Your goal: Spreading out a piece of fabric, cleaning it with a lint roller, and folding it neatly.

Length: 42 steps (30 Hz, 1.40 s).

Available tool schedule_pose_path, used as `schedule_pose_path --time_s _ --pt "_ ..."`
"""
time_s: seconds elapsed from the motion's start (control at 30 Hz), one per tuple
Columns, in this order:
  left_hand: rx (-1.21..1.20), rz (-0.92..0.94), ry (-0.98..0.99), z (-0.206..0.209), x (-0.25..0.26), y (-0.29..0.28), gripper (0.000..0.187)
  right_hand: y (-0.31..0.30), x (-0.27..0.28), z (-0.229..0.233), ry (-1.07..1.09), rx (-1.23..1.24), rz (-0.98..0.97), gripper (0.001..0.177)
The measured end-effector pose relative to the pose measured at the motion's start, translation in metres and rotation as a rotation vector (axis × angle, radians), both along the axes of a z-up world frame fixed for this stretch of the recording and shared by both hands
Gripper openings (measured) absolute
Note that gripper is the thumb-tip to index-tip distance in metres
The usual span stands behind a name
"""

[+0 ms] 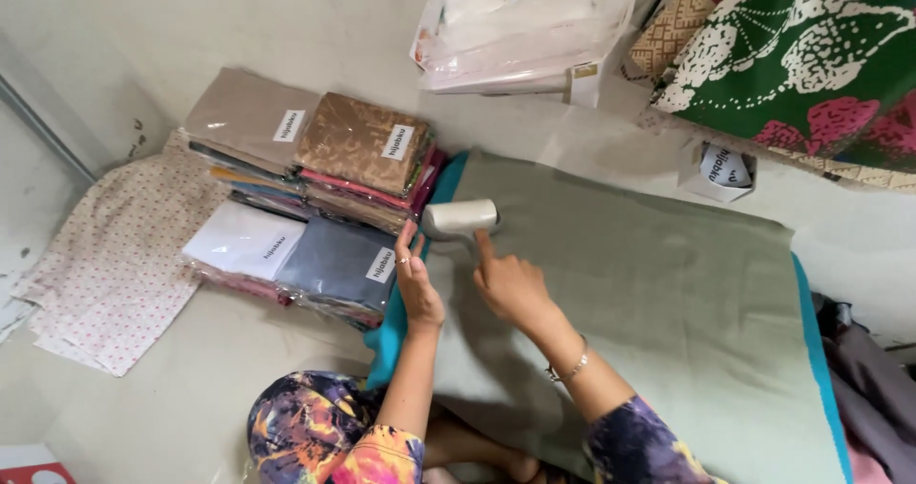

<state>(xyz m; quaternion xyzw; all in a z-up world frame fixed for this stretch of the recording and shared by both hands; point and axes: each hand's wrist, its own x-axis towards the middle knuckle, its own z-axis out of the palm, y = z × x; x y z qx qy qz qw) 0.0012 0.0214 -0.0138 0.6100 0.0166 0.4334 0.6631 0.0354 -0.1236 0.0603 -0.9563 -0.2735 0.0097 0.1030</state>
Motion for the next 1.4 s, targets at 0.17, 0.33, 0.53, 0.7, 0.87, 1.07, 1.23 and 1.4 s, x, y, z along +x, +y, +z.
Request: schedule_pose_path --time_s 0.17,0.33,0.53,0.7,0.87,1.07,1.23,1.4 --pt "-0.048 -0.025 0.25 -0.005 0.001 0.0 0.077 -0.056 -0.078 0.058 0.008 -0.225 0.086 0.063" --pt "-0.121 -0.048 0.205 -0.005 0.004 0.001 0.086 -0.096 -0.119 0.058 0.14 -0.324 0.134 0.068" --pt "-0.086 -0.072 0.127 0.034 -0.019 -0.014 0.076 -0.04 -0.062 0.016 -0.088 -0.115 0.166 0.069" --pt "-0.019 -0.059 0.166 0.038 -0.037 -0.019 0.077 -0.055 -0.085 0.044 0.168 -0.251 0.166 0.065" --pt "0.672 -0.046 0.621 0.016 -0.04 -0.022 0.061 -0.117 -0.159 0.045 0.1 -0.314 -0.022 0.076" --pt "1.244 0.229 0.756 0.001 -0.033 -0.038 0.063 -0.139 -0.084 -0.023 -0.376 -0.304 -0.241 0.073" --pt "1.239 0.258 0.763 -0.002 -0.034 -0.038 0.076 -0.148 -0.079 -0.007 -0.251 -0.249 -0.357 0.068" --pt "1.249 0.277 0.788 -0.005 -0.034 -0.04 0.08 -0.186 -0.16 0.005 -0.093 -0.412 -0.366 0.082"
